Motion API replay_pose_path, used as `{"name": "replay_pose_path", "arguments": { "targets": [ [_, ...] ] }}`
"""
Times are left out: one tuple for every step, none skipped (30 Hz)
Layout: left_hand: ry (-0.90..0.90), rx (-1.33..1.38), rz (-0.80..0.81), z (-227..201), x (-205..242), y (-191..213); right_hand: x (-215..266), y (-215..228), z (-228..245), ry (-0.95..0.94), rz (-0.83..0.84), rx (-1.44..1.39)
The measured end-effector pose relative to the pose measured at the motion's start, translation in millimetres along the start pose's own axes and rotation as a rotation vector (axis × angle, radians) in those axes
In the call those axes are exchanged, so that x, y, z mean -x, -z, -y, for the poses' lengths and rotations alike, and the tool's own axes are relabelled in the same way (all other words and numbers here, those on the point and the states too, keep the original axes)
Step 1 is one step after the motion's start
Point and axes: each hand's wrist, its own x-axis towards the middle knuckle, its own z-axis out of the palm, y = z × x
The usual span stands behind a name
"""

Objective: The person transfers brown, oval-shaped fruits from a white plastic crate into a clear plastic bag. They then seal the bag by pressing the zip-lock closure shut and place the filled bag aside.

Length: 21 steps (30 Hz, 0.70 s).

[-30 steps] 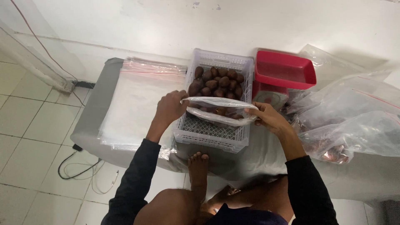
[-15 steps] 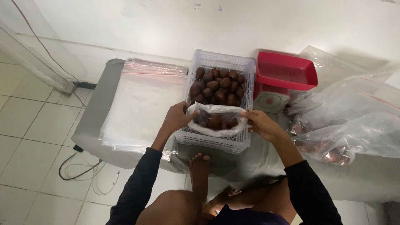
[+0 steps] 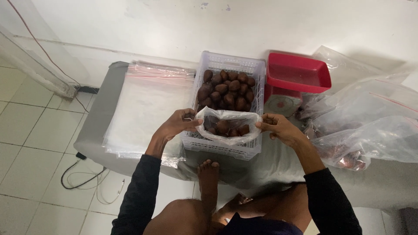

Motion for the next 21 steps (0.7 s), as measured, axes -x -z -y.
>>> {"name": "replay_pose_path", "arguments": {
  "targets": [
    [0.000,-0.001,-0.001,-0.4,0.9,-1.5,1.6,-1.2,0.8,0.001,0.001,0.000],
    [0.006,-0.011,-0.015,-0.9,1.7,-3.0,3.2,-2.4,1.7,0.007,-0.016,0.009],
    [0.013,-0.020,-0.030,-1.0,2.9,-4.7,5.1,-3.8,2.2,0.011,-0.032,0.019],
    [0.014,-0.021,-0.030,3.5,0.3,-2.7,5.8,-4.7,2.4,0.011,-0.031,0.018],
    [0.009,-0.032,-0.034,8.4,-2.4,-1.0,7.0,-5.4,2.2,0.025,-0.051,0.027],
    [0.005,-0.043,-0.037,13.2,-5.2,0.7,8.1,-6.0,1.9,0.039,-0.070,0.036],
    [0.006,-0.043,-0.035,9.6,-3.8,-2.0,7.2,-4.9,-2.1,0.037,-0.071,0.035],
    [0.016,-0.038,-0.099,6.0,-2.4,-4.6,6.2,-3.7,-6.1,0.078,-0.106,0.048],
    [0.026,-0.033,-0.165,2.4,-1.0,-7.1,4.9,-2.6,-10.0,0.120,-0.140,0.061],
    [0.027,-0.033,-0.164,6.2,-3.2,-4.6,5.9,-1.9,-11.0,0.118,-0.140,0.060],
    [0.018,-0.040,-0.197,10.0,-5.2,-2.1,6.9,-1.3,-12.0,0.134,-0.160,0.077],
    [0.008,-0.047,-0.230,13.8,-7.2,0.5,7.9,-0.8,-12.9,0.150,-0.179,0.095],
    [0.010,-0.047,-0.230,17.6,-9.9,3.7,5.4,1.6,-17.8,0.149,-0.179,0.094],
    [-0.003,-0.097,-0.242,21.3,-12.6,6.9,2.9,4.0,-22.8,0.173,-0.199,0.131],
    [-0.016,-0.148,-0.254,24.9,-15.3,10.2,0.0,6.4,-27.4,0.197,-0.219,0.168],
    [-0.015,-0.148,-0.255,20.3,-12.5,9.1,2.1,5.0,-26.2,0.197,-0.218,0.167],
    [-0.014,-0.204,-0.262,16.0,-9.8,7.8,4.4,3.6,-25.1,0.204,-0.222,0.187],
    [-0.012,-0.261,-0.270,11.6,-7.1,6.4,6.8,2.3,-24.1,0.211,-0.227,0.207],
    [-0.012,-0.262,-0.270,4.7,-1.9,3.0,11.7,-2.3,-18.8,0.211,-0.226,0.206],
    [-0.021,-0.348,-0.284,-2.3,3.2,-0.5,16.5,-6.8,-13.4,0.200,-0.247,0.258],
    [-0.030,-0.433,-0.298,-9.0,8.4,-4.1,21.5,-11.3,-8.1,0.189,-0.266,0.309]
  ]
}}
